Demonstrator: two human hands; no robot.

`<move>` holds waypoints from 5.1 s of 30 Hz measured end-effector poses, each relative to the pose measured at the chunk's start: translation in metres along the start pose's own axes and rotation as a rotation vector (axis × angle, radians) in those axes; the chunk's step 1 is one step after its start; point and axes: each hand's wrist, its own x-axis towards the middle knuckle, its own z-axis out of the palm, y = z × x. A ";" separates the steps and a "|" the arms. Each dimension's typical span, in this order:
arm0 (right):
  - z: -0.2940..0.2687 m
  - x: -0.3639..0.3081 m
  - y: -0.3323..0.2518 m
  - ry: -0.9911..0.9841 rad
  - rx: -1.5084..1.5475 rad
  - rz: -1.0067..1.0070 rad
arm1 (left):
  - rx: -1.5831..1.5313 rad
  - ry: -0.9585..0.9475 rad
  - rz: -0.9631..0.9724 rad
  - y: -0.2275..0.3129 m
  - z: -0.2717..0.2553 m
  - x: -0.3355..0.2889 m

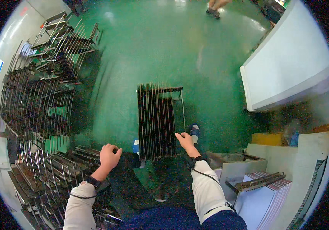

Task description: Transferring green circuit boards from a drying rack into a processing machine and then placing them onto a stack.

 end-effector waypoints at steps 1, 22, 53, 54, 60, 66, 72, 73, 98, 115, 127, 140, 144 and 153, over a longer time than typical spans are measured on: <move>0.005 0.005 0.003 -0.018 0.014 0.017 | 0.004 -0.007 0.010 0.001 0.001 0.003; 0.046 0.066 0.034 -0.188 0.021 0.202 | -0.035 -0.109 0.019 0.006 0.001 0.024; 0.025 0.102 -0.040 -0.140 -0.461 -0.038 | -0.025 -0.112 0.026 0.001 0.000 0.028; 0.017 0.097 -0.048 -0.143 -0.485 -0.055 | -0.020 -0.106 0.028 0.001 0.000 0.028; -0.035 0.057 -0.086 -0.103 -0.419 -0.082 | -0.033 -0.160 -0.016 0.001 -0.007 0.023; -0.129 -0.004 -0.131 -0.039 -0.417 -0.075 | -0.017 -0.100 0.008 -0.005 0.003 0.017; -0.244 -0.081 -0.139 0.036 0.109 -0.044 | -0.018 -0.071 0.033 0.011 0.011 0.021; -0.257 -0.098 -0.144 0.052 0.230 -0.070 | -0.008 -0.067 0.031 0.012 0.011 0.021; -0.495 -0.486 -0.042 1.177 1.247 -0.529 | -0.088 -0.287 -0.058 -0.006 0.039 0.051; -0.501 -0.541 0.113 1.403 1.590 -0.638 | -0.198 -0.304 0.127 -0.071 0.103 0.105; -0.530 -0.537 0.211 1.585 1.627 -0.497 | -0.538 -0.388 -0.262 0.026 -0.007 0.008; -0.530 -0.526 0.195 1.558 1.544 -0.423 | -0.001 -0.141 0.004 -0.014 0.040 0.044; -0.536 -0.527 0.195 1.527 1.539 -0.370 | 0.185 -0.170 0.407 -0.048 0.072 0.068; -0.546 -0.528 0.211 1.444 1.471 -0.355 | -0.044 -0.142 0.048 -0.014 0.037 0.042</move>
